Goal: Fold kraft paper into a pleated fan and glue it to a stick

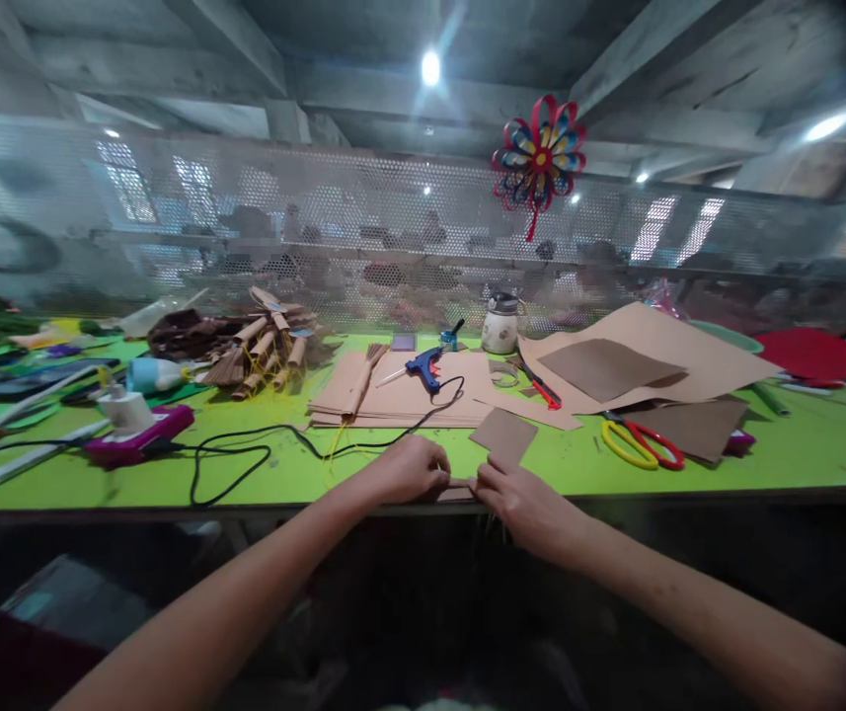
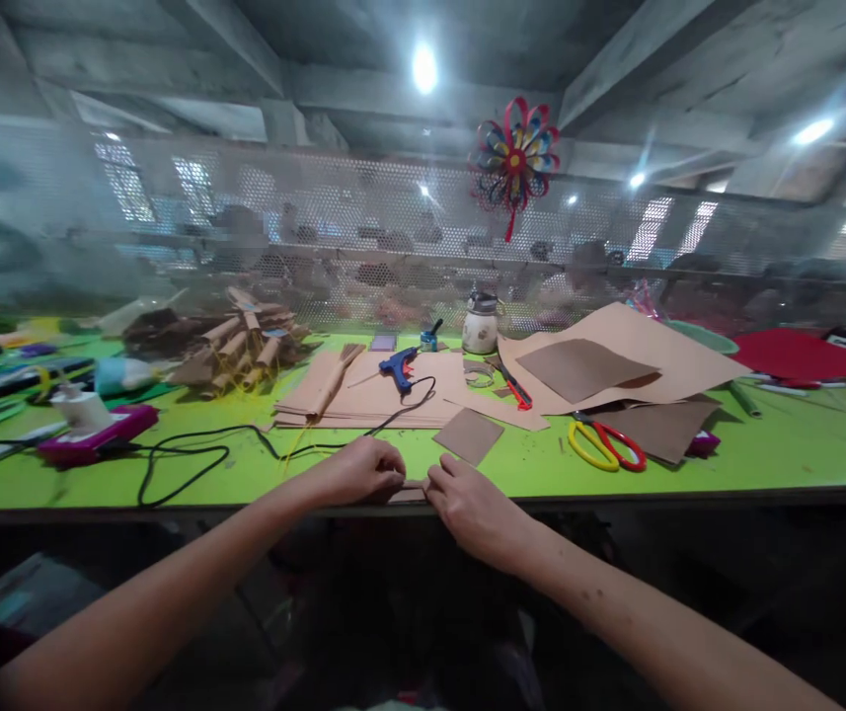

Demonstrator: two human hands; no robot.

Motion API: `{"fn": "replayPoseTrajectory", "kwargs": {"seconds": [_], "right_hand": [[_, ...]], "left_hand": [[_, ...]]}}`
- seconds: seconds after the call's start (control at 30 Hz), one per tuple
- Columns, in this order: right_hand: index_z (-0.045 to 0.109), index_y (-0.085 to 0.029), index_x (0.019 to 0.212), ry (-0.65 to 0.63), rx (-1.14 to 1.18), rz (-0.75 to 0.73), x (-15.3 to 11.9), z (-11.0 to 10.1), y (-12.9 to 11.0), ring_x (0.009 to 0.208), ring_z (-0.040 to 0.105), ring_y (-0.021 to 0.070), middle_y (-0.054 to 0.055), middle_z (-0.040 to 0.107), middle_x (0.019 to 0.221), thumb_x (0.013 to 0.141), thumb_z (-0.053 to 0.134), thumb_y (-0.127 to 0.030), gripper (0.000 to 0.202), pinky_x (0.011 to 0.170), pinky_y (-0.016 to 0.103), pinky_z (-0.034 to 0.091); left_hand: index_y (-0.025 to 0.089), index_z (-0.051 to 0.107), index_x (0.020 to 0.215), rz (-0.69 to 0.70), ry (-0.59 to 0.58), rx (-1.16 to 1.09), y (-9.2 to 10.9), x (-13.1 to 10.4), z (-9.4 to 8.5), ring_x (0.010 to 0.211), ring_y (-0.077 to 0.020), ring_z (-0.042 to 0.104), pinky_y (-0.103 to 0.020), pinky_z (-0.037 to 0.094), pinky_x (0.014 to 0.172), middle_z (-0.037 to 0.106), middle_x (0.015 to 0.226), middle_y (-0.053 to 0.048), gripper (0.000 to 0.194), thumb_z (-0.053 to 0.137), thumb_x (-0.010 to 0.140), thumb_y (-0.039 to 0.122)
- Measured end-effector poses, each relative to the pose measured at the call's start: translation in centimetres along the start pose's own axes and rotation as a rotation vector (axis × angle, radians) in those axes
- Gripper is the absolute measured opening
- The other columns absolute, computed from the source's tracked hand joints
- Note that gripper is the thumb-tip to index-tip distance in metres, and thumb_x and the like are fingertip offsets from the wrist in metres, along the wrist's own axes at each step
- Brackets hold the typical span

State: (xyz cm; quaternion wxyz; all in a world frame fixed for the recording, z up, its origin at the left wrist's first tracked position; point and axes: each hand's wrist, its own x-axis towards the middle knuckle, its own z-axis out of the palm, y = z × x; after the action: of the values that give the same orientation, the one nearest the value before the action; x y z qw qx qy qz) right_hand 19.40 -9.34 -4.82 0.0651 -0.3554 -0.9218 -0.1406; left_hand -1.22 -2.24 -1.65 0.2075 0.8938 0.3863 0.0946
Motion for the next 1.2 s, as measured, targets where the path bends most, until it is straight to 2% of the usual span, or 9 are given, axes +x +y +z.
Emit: {"fn": "replayPoseTrajectory", "kwargs": {"seconds": [0.2, 0.33, 0.4, 0.5, 0.57, 0.73, 0.87, 1.0, 1.2], "right_hand": [[0.056, -0.007, 0.115, 0.044, 0.073, 0.074, -0.7, 0.2, -0.2, 0.092, 0.044, 0.0253, 0.014, 0.055, 0.096, 0.075, 0.048, -0.001, 0.041, 0.085, 0.039, 0.042], [0.061, -0.016, 0.098, 0.079, 0.17, 0.163, -0.2, -0.5, 0.1, 0.09, 0.046, 0.0218, 0.008, 0.054, 0.092, 0.082, 0.047, -0.005, 0.023, 0.081, 0.035, 0.043], [0.061, -0.017, 0.093, 0.117, 0.185, 0.2, 0.5, -0.9, 0.2, 0.089, 0.047, 0.0213, 0.007, 0.054, 0.09, 0.086, 0.048, -0.012, 0.016, 0.079, 0.034, 0.043], [0.061, -0.017, 0.094, 0.171, 0.19, 0.226, 1.7, -1.0, 0.3, 0.093, 0.047, 0.0222, 0.008, 0.054, 0.091, 0.089, 0.05, -0.02, 0.013, 0.078, 0.035, 0.042], [0.063, -0.018, 0.091, 0.176, 0.231, 0.219, 2.3, -0.8, 0.4, 0.091, 0.048, 0.0209, 0.007, 0.054, 0.088, 0.089, 0.05, -0.021, 0.014, 0.074, 0.032, 0.041], [0.069, -0.02, 0.089, 0.16, 0.372, 0.187, 2.8, -0.1, 0.8, 0.08, 0.052, 0.0166, 0.005, 0.056, 0.083, 0.086, 0.053, -0.015, 0.017, 0.067, 0.025, 0.039], [0.071, -0.02, 0.085, 0.141, 0.483, 0.141, 2.7, -0.3, 1.1, 0.075, 0.054, 0.0148, 0.005, 0.058, 0.079, 0.088, 0.051, -0.018, 0.02, 0.065, 0.024, 0.039], [0.071, -0.017, 0.088, 0.136, 0.586, 0.097, 2.8, -1.2, 1.1, 0.079, 0.055, 0.0144, 0.006, 0.059, 0.082, 0.09, 0.05, -0.021, 0.022, 0.067, 0.023, 0.04], [0.071, -0.015, 0.084, 0.058, 0.553, 0.052, 3.2, -1.8, 1.3, 0.072, 0.053, 0.0125, 0.004, 0.057, 0.076, 0.088, 0.055, -0.022, 0.018, 0.062, 0.021, 0.038]], "left_hand": [[0.016, 0.067, 0.079, -0.069, -0.058, 0.018, 0.3, -0.3, -0.3, 0.06, -0.0134, 0.055, -0.021, 0.033, 0.051, 0.066, 0.067, -0.002, 0.017, 0.057, 0.07, 0.026], [0.015, 0.065, 0.074, -0.092, -0.088, 0.028, 0.8, -0.4, -0.5, 0.062, -0.0144, 0.055, -0.022, 0.031, 0.05, 0.065, 0.066, -0.002, 0.014, 0.055, 0.07, 0.023], [0.015, 0.063, 0.076, -0.078, -0.052, 0.059, 0.9, -0.4, -0.4, 0.062, -0.0146, 0.055, -0.022, 0.03, 0.051, 0.065, 0.069, -0.002, 0.013, 0.053, 0.07, 0.021], [0.016, 0.06, 0.079, 0.026, 0.087, 0.178, 1.2, -0.5, 0.0, 0.069, -0.016, 0.054, -0.023, 0.032, 0.055, 0.063, 0.079, -0.004, 0.011, 0.054, 0.074, 0.022], [0.016, 0.058, 0.079, 0.098, 0.154, 0.253, 1.4, -0.6, 0.4, 0.072, -0.017, 0.053, -0.025, 0.033, 0.059, 0.062, 0.082, -0.005, 0.011, 0.052, 0.079, 0.026], [0.017, 0.058, 0.081, 0.142, 0.182, 0.311, 1.4, -1.2, 1.1, 0.073, -0.0173, 0.053, -0.027, 0.034, 0.061, 0.06, 0.08, -0.004, 0.019, 0.045, 0.089, 0.029], [0.02, 0.066, 0.081, 0.187, 0.155, 0.26, 0.7, -1.9, 0.3, 0.076, -0.0159, 0.055, -0.025, 0.034, 0.062, 0.061, 0.08, -0.003, 0.016, 0.051, 0.085, 0.026], [0.02, 0.07, 0.076, 0.186, 0.085, 0.184, -0.5, -2.8, -0.8, 0.07, -0.0123, 0.054, -0.022, 0.032, 0.059, 0.059, 0.074, -0.002, 0.016, 0.056, 0.082, 0.023], [0.019, 0.069, 0.071, 0.229, 0.128, 0.202, -1.2, -3.7, -0.6, 0.065, -0.0105, 0.049, -0.022, 0.028, 0.055, 0.053, 0.067, 0.0, 0.017, 0.056, 0.081, 0.014]]}}
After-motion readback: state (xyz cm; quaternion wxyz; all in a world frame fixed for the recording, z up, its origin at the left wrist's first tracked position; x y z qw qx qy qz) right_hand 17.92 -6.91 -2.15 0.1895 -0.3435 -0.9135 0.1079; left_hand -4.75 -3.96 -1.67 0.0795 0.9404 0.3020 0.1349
